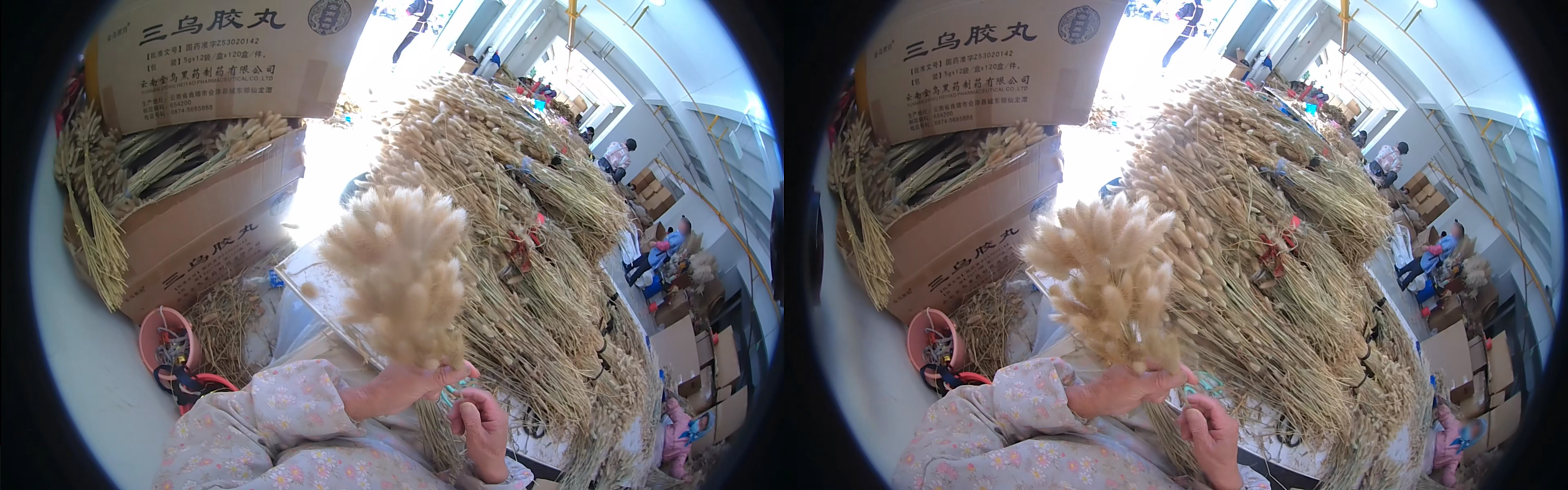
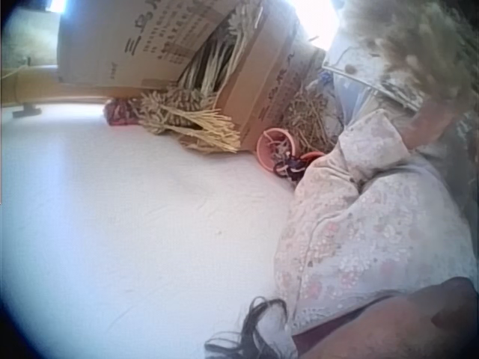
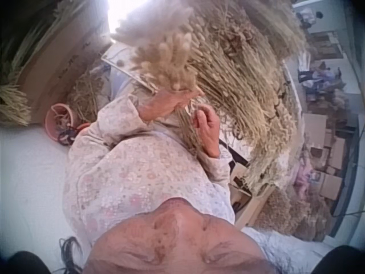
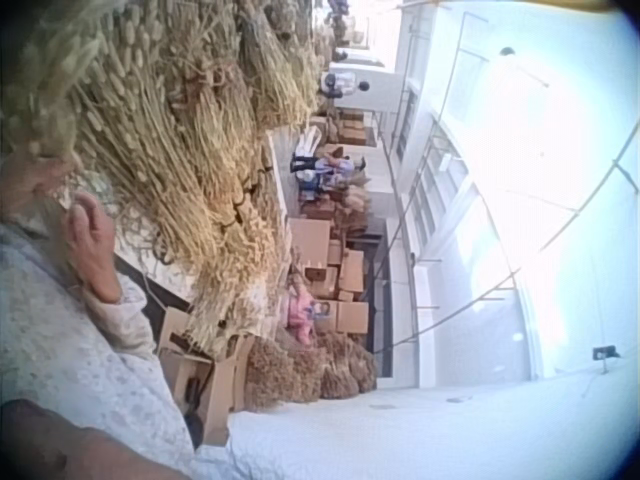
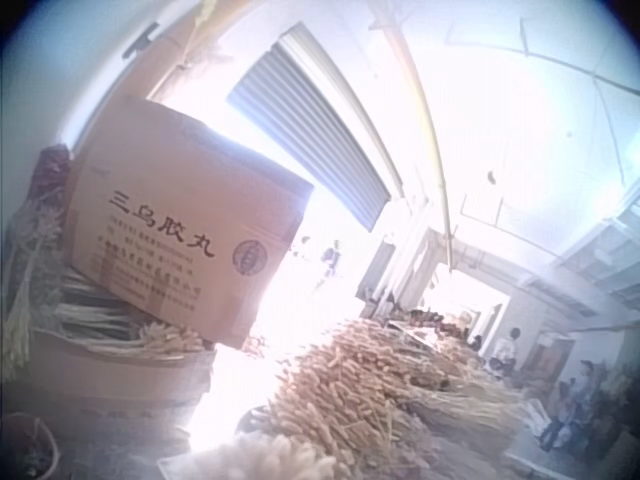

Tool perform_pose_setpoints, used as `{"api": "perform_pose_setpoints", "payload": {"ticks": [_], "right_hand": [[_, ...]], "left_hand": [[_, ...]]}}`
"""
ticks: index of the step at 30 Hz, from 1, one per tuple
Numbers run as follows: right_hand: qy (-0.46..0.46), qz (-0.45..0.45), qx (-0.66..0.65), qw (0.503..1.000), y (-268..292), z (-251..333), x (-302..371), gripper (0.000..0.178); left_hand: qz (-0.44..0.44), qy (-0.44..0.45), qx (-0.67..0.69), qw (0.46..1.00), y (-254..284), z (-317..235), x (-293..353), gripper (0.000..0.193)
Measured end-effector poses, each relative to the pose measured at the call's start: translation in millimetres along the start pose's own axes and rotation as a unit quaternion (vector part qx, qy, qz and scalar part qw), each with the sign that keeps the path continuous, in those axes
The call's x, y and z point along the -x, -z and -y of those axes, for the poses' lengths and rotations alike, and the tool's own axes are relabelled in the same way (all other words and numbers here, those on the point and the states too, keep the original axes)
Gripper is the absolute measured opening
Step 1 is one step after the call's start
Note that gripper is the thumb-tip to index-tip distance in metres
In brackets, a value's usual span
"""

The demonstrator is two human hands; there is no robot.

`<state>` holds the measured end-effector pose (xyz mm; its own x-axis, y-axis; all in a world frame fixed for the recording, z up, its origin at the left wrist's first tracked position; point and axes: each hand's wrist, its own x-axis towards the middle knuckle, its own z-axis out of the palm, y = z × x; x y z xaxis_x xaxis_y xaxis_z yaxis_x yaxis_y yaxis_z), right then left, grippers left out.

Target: The person gathers dried wheat stalks from a large pile on a table, aligns them into a bundle, and secures the bundle with a rubber band. The person repeats this process, placing completed bundles aside.

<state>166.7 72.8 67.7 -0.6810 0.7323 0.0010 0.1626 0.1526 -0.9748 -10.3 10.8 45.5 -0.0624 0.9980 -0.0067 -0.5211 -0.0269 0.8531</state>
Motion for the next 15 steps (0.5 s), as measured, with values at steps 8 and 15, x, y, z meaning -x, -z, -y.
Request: {"api": "perform_pose_setpoints", "payload": {"ticks": [8,15], "right_hand": [[0.105,-0.013,0.025,0.994,1.9,-12.9,-1.7,0.009],[0.150,-0.023,0.096,0.984,-2.6,-10.5,-2.8,0.008]], "left_hand": [[0.082,-0.087,0.089,0.989,-1.6,-3.2,-3.5,0.055],[0.114,-0.102,0.115,0.981,6.1,3.9,-8.1,0.058]]}}
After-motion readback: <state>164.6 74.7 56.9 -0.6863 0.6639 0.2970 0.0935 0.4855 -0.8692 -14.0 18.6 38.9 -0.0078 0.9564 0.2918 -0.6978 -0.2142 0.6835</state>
